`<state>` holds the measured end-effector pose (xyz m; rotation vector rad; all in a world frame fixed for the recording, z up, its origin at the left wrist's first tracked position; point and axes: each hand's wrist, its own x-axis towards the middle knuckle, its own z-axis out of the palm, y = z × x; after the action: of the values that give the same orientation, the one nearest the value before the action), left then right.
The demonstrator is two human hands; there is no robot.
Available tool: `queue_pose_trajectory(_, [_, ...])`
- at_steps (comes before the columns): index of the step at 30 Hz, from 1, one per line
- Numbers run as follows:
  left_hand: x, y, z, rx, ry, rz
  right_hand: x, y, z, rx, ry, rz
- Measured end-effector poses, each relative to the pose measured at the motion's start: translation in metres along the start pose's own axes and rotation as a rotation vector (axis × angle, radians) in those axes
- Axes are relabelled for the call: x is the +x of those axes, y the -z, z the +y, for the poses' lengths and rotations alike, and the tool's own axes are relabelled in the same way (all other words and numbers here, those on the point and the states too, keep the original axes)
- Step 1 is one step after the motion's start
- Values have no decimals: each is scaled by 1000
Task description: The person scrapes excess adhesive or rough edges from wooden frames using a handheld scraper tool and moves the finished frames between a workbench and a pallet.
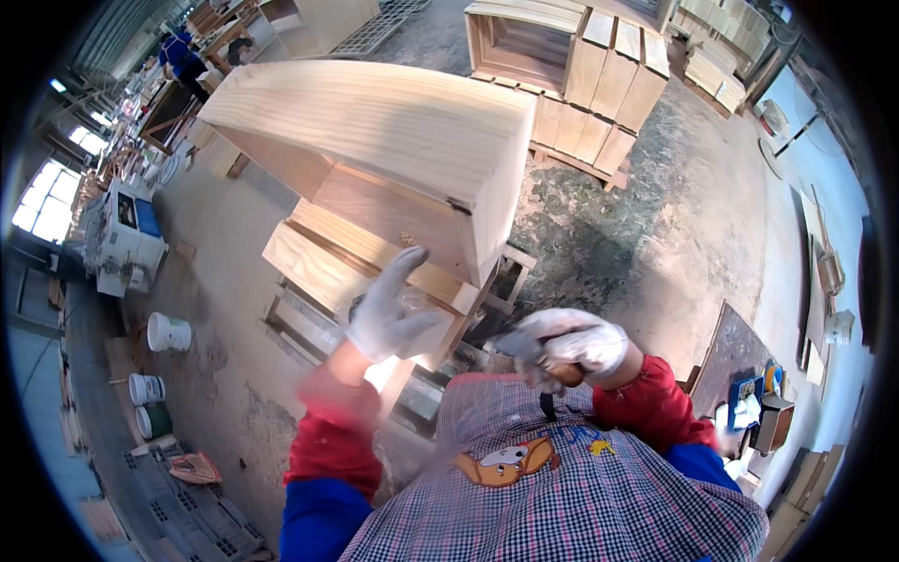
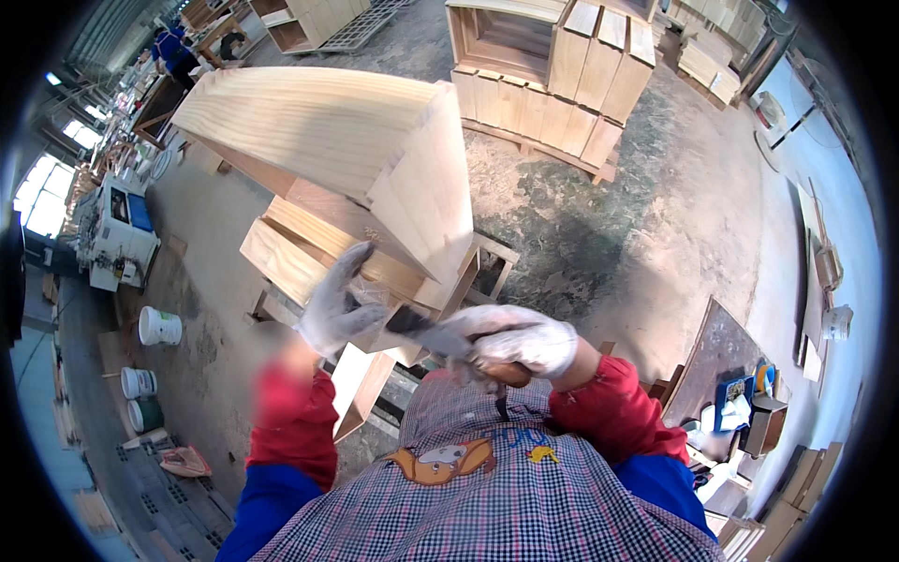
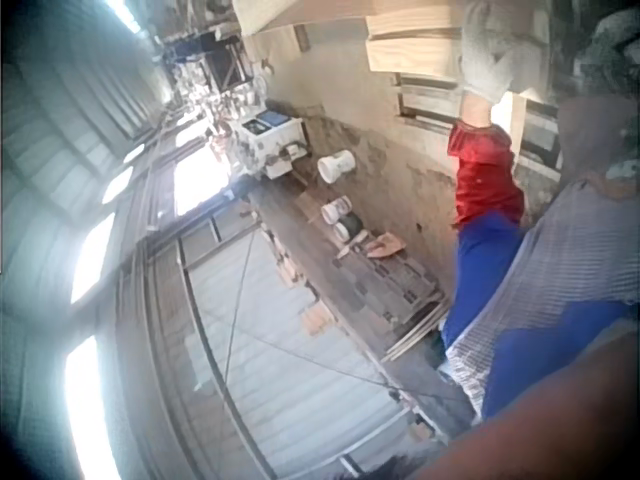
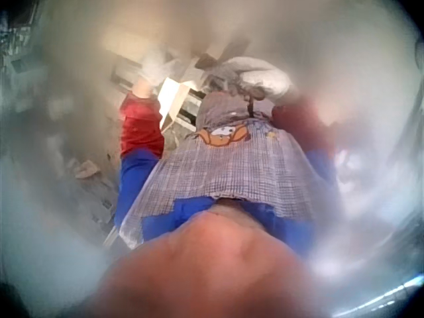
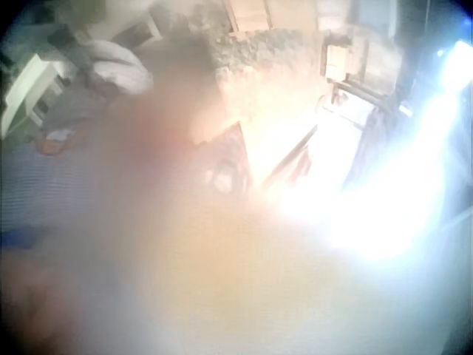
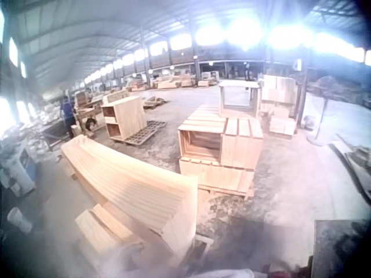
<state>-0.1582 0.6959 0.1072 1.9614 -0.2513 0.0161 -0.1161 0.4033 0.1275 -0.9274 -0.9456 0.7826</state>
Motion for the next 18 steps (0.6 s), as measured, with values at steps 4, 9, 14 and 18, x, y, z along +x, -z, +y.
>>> queue_pose_trajectory(4, [57, -66, 28, -286, -4, 96, -40, 2, -21, 472, -138, 414])
queue_pose_trajectory(9, [68, -91, 8, -186, 122, 363, -42, -10, -21, 304, -188, 583])
queue_pose_trajectory(14, [48, -52, 57, -555, 83, 590, -50, -8, 13, -434, -297, 403])
queue_pose_trajectory(18, [44, -7, 58, -438, -314, 673, -18, -28, 7, -856, -185, 301])
